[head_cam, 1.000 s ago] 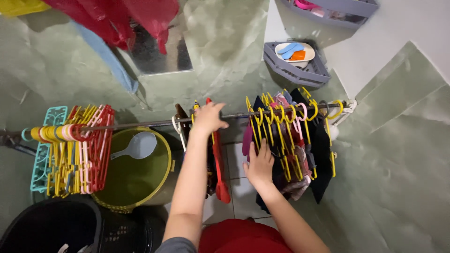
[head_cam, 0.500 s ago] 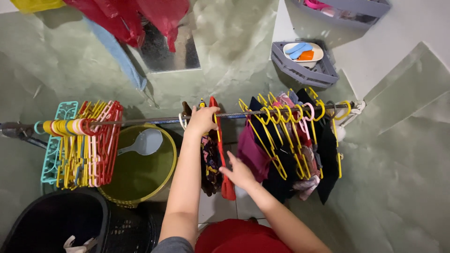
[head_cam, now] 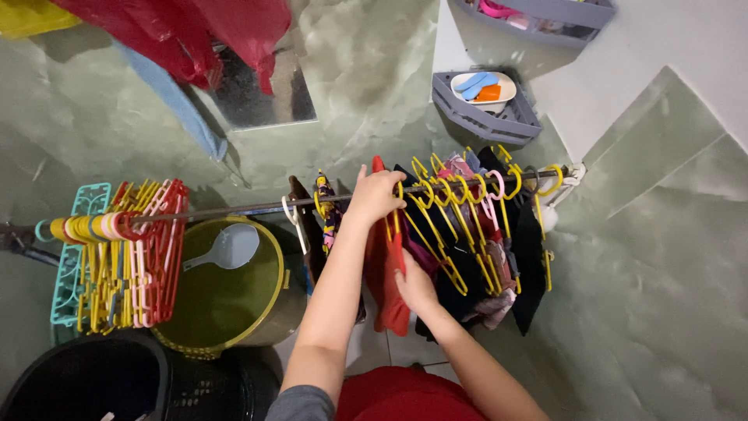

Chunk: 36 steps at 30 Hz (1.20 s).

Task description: Hanging wet clothes from a laundry basket onto hangers and a drying rack.

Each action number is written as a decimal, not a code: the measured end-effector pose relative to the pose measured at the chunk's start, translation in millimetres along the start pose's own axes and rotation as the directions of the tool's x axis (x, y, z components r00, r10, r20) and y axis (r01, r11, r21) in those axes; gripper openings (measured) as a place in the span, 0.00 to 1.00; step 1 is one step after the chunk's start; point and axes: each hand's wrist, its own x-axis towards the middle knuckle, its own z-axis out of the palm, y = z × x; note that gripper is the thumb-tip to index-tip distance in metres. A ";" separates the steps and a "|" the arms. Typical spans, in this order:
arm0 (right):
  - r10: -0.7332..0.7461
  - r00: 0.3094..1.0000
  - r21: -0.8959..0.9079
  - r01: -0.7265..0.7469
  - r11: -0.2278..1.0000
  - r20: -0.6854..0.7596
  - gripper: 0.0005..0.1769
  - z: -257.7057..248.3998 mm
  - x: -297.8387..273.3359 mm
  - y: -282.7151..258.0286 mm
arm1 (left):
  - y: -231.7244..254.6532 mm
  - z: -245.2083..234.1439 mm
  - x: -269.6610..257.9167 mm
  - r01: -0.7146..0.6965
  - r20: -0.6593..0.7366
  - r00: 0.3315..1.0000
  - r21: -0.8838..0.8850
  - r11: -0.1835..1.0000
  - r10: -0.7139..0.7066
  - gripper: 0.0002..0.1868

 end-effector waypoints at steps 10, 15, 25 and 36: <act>-0.020 0.996 -0.085 0.013 0.996 -0.083 0.34 -26.5 -2.9 11.6 | 3.9 29.8 10.6 -0.041 -0.059 0.998 -0.073 0.997 0.036 0.33; 0.108 0.994 -0.340 -0.112 0.934 -0.032 0.40 -27.7 -7.4 -3.5 | -8.6 -17.9 -11.7 -0.067 -0.058 0.996 -0.026 0.997 0.066 0.44; -0.444 0.875 -0.250 0.394 0.885 -0.192 0.35 18.0 10.5 -56.9 | -90.5 -62.7 -81.7 0.439 -0.067 0.898 0.183 0.880 -0.434 0.38; -0.139 0.969 0.072 0.127 0.989 0.206 0.46 119.2 35.4 -28.3 | -75.0 -10.8 -96.5 0.534 -0.429 0.652 -0.326 0.780 -0.625 0.19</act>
